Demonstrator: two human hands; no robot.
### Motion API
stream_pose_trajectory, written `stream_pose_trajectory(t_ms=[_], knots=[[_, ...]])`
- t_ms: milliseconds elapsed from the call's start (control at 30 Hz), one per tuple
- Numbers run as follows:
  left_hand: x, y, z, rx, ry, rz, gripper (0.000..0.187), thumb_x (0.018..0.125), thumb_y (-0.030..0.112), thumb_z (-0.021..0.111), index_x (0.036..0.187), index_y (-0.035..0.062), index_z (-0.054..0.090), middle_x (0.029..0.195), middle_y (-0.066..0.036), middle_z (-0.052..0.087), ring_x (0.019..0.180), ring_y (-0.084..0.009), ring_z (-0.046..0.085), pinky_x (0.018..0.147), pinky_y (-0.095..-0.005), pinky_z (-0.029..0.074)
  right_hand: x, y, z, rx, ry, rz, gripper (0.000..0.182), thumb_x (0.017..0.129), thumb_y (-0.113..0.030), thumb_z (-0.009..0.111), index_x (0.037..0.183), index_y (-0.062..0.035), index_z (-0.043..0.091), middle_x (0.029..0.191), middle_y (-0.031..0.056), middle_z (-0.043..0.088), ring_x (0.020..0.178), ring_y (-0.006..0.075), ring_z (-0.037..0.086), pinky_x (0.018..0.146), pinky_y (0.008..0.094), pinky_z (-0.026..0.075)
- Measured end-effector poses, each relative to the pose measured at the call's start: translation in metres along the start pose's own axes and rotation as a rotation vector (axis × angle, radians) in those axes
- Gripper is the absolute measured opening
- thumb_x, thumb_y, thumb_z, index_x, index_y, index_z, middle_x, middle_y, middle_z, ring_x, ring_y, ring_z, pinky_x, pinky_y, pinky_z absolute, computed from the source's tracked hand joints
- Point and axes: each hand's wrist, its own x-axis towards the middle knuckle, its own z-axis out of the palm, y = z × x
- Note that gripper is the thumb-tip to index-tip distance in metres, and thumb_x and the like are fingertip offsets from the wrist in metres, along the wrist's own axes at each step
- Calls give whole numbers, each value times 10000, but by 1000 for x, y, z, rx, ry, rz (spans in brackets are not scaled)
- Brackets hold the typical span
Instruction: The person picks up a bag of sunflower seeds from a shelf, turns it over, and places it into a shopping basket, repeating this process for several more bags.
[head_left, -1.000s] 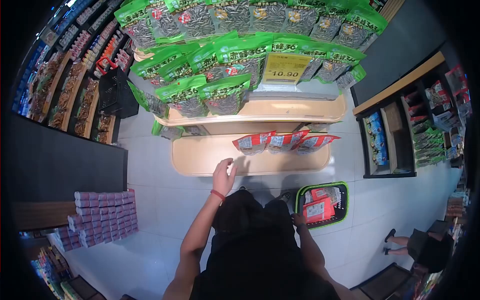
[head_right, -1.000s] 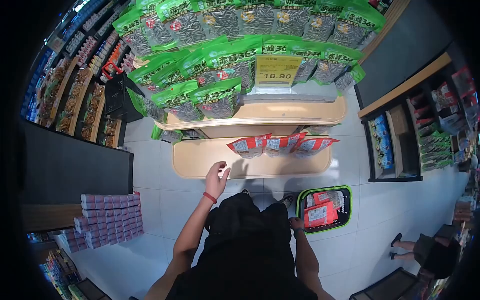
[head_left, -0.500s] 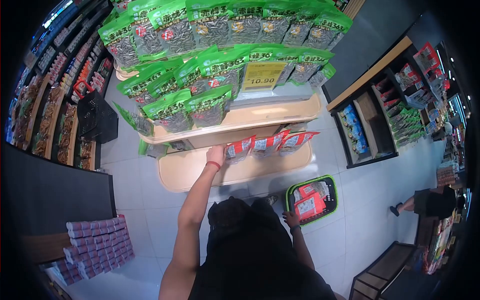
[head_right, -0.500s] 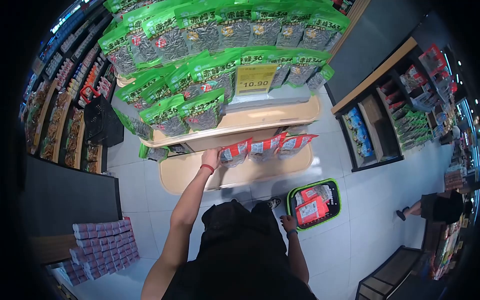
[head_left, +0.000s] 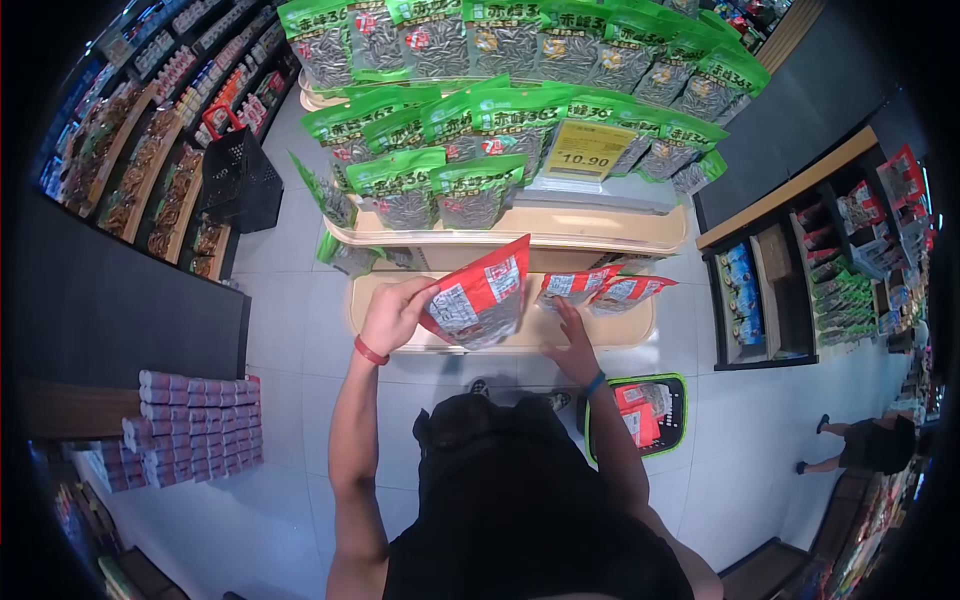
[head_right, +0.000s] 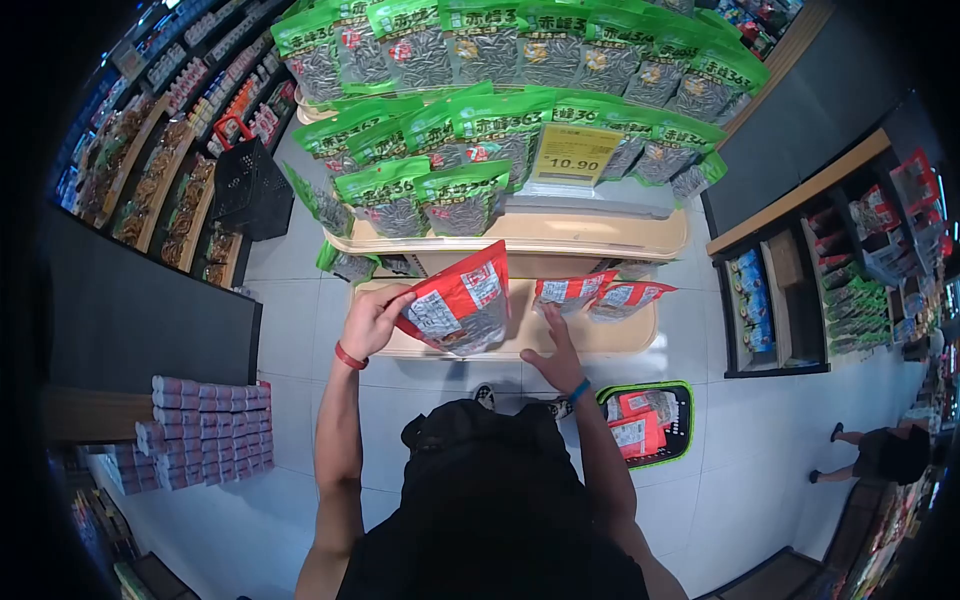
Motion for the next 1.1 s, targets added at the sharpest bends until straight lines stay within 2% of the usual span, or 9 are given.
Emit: stream_pose_trajectory(t_ms=[100, 167, 200, 300, 367, 433, 567, 633, 1100], knots=[[-3, 22, -28, -235, -93, -89, 213, 936, 140, 592, 1014, -42, 671, 754, -83, 690, 690, -116, 647, 639, -277, 507, 48, -44, 8, 192, -102, -217, 531, 814, -189, 757, 1250, 3, 522, 1173, 101, 618, 1088, 182, 596, 934, 347, 484], [0, 30, -36, -205, -82, -71, 221, 944, 151, 591, 999, -50, 666, 787, -48, 685, 693, -82, 598, 640, -261, 498, 60, -90, -4, 168, -699, 341, 421, 837, -162, 725, 1191, 8, 572, 1046, 66, 657, 938, 139, 630, 862, 320, 522], [3, 33, -38, -195, -21, -105, 213, 939, 150, 601, 981, -48, 669, 790, -55, 687, 687, -80, 594, 638, -254, 493, 60, -111, -4, 126, -731, 419, 307, 876, -155, 670, 1131, 6, 608, 959, 34, 666, 836, 107, 631, 773, 289, 536], [7, 31, -35, -251, 85, -166, 224, 933, 147, 617, 1082, -21, 629, 877, -82, 700, 746, -95, 630, 668, -252, 511, 42, -90, 18, 606, -482, 253, 275, 908, -152, 618, 1124, 16, 596, 987, 50, 662, 846, 112, 632, 749, 279, 531], [1, 32, -19, -833, 237, -209, 354, 941, 137, 606, 1252, -2, 511, 989, -109, 696, 845, -134, 665, 712, -270, 540, 33, -94, 20, 739, -411, 261, 284, 921, -143, 598, 1152, 22, 584, 999, 53, 662, 873, 120, 629, 773, 283, 519], [-17, 19, 7, -923, 56, -206, 411, 947, 110, 587, 1317, 4, 445, 1082, -83, 664, 895, -133, 663, 798, -307, 539, 26, -97, 14, 837, -196, 208, 293, 921, -121, 592, 1174, 26, 573, 1033, 59, 656, 904, 124, 621, 808, 288, 511], [-44, 31, 65, -866, -165, -221, 481, 873, 101, 688, 1295, -12, 486, 1098, -54, 652, 915, -93, 619, 832, -247, 495, 24, -105, -9, 785, -72, 153, 295, 918, -116, 598, 1178, 22, 576, 1058, 58, 647, 931, 121, 608, 829, 294, 500], [-46, 40, 76, -838, -231, -402, 476, 838, 96, 726, 1259, -13, 533, 1092, -49, 653, 932, -86, 604, 828, -250, 487, 21, -103, -21, 675, -64, 206, 319, 911, -98, 607, 1200, 27, 552, 1080, 62, 639, 932, 119, 606, 833, 297, 500], [-45, 29, 108, -1075, -180, -344, 412, 883, 16, 646, 1266, -50, 508, 1190, -104, 618, 1067, -160, 586, 937, -313, 460, -26, -119, -28, 466, -132, 130, 743, 795, -85, 716, 1411, 33, 319, 1303, 111, 525, 1184, 171, 511, 1031, 337, 399]])
